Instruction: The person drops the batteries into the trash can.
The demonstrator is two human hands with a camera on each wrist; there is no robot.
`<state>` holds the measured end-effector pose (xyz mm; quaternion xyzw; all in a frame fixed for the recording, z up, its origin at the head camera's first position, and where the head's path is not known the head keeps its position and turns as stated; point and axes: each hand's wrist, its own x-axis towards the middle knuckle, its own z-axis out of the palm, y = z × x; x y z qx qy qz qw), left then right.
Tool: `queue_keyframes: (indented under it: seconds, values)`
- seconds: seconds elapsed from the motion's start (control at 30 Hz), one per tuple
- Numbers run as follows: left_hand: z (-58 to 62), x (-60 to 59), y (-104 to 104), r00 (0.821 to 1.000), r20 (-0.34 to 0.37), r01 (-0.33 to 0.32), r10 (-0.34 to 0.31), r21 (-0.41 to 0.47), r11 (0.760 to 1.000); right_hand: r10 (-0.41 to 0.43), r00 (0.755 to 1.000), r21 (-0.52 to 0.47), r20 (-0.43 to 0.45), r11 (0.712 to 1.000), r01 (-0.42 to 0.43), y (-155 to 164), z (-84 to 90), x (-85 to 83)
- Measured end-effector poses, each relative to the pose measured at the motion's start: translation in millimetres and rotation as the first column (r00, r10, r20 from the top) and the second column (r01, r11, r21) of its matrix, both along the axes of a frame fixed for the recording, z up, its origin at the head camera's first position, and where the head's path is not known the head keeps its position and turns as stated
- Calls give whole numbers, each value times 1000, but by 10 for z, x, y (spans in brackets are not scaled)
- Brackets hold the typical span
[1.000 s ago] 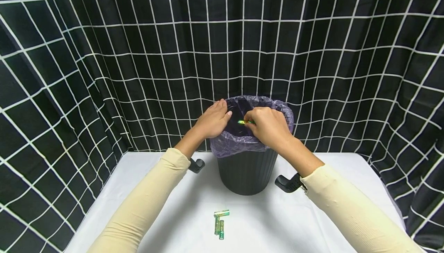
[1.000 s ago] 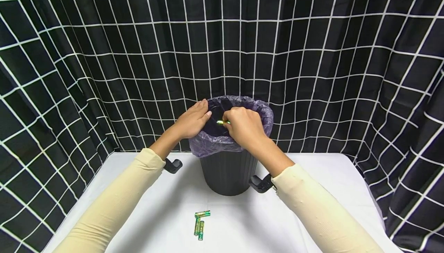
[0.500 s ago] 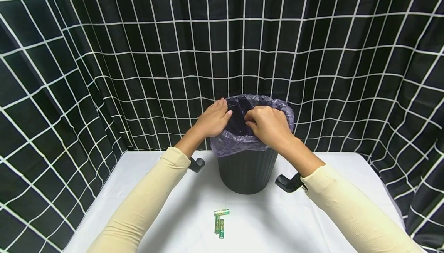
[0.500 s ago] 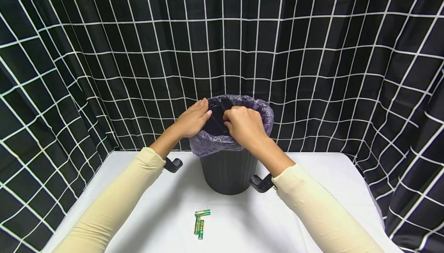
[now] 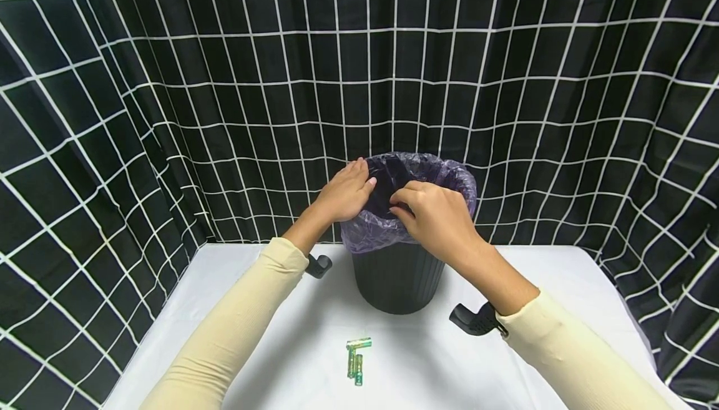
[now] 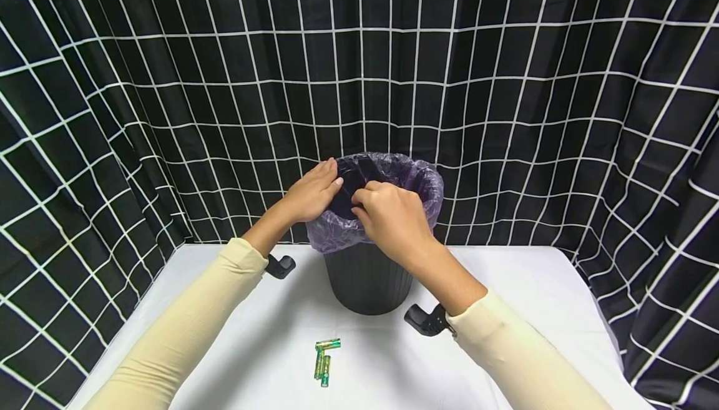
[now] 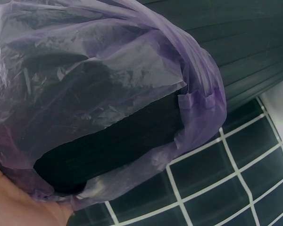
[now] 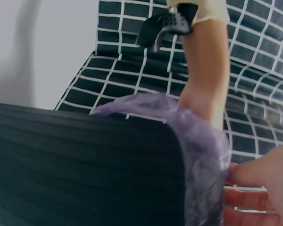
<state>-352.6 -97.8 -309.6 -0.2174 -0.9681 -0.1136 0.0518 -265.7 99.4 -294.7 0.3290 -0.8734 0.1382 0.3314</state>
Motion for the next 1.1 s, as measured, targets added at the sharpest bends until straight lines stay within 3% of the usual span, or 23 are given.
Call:
queue_keyframes:
  seconds: [0.53,1.1]
  values:
    - [-6,-17,2,1000,11,-5,5,13,1000,77,994,-30,-71,996,-80,4,-17,365]
    - [-12,-11,-6,1000,16,-12,12,26,1000,145,988,-71,-59,986,-149,-76,-426,687]
